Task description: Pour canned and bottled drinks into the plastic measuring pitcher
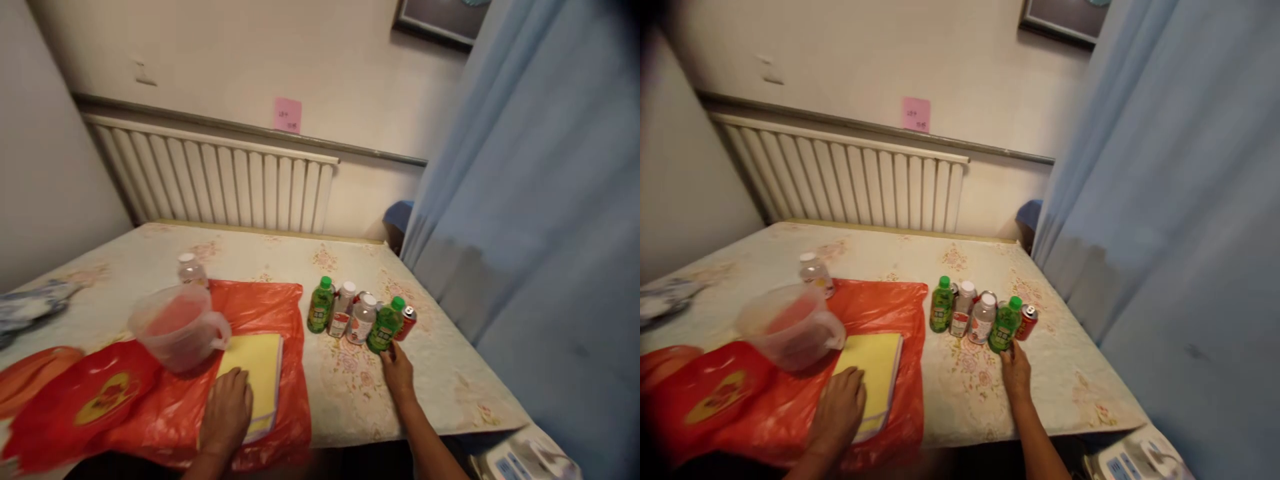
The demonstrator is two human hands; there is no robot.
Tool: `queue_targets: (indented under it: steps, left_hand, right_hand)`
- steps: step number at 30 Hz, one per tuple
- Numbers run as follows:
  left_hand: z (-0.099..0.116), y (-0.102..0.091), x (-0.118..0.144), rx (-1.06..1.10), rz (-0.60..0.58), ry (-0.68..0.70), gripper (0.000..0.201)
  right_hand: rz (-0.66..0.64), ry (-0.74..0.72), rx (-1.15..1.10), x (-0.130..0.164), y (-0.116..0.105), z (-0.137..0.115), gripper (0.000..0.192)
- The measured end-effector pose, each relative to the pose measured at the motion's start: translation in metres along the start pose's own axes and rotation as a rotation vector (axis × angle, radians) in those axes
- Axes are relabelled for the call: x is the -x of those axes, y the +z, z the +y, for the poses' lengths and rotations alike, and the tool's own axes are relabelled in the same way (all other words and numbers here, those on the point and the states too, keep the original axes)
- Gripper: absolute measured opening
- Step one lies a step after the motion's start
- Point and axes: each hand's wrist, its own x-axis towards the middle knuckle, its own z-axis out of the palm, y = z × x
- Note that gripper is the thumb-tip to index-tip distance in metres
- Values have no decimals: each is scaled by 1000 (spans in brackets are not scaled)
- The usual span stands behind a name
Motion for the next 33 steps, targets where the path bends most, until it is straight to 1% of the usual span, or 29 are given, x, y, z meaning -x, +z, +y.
queue_targets:
  steps: [1, 3, 5, 7, 11, 15, 18, 21, 24, 28, 33]
  left_hand:
    - [2, -2, 0, 79, 5, -10, 27]
    - [2, -7, 2, 102, -1, -5, 26]
    - [-2, -12, 6, 122, -1, -2, 24]
    - [-11, -19, 13, 145, 3, -5, 23]
    - [-38, -43, 31, 168, 41, -75, 26]
    - [-74, -70, 49, 144, 103, -215, 29]
    - [-100, -82, 59, 114, 144, -328, 34]
    - [-121, -87, 63, 84, 160, -431, 41]
    - [-135, -87, 62, 65, 151, -507, 43]
    - [-143, -89, 59, 54, 141, -567, 41]
    - [-147, -102, 62, 46, 130, -578, 35]
  right_hand:
    - [-11, 11, 5, 2, -1, -1, 59]
    - [-40, 25, 13, 5, -4, -3, 64]
    - [-56, 48, 29, 8, -6, -3, 69]
    - [-80, 85, 90, 11, -7, -2, 69]
    - [-67, 122, 171, 17, -8, 4, 69]
    - [-97, 152, 191, 22, -8, 6, 68]
    - [-117, 165, 220, 24, -9, 4, 67]
    - [-166, 182, 281, 26, -12, 0, 65]
    - [-213, 178, 332, 29, -16, -6, 62]
    - [-246, 171, 365, 31, -20, -14, 60]
    - [-274, 180, 402, 32, -22, -18, 59]
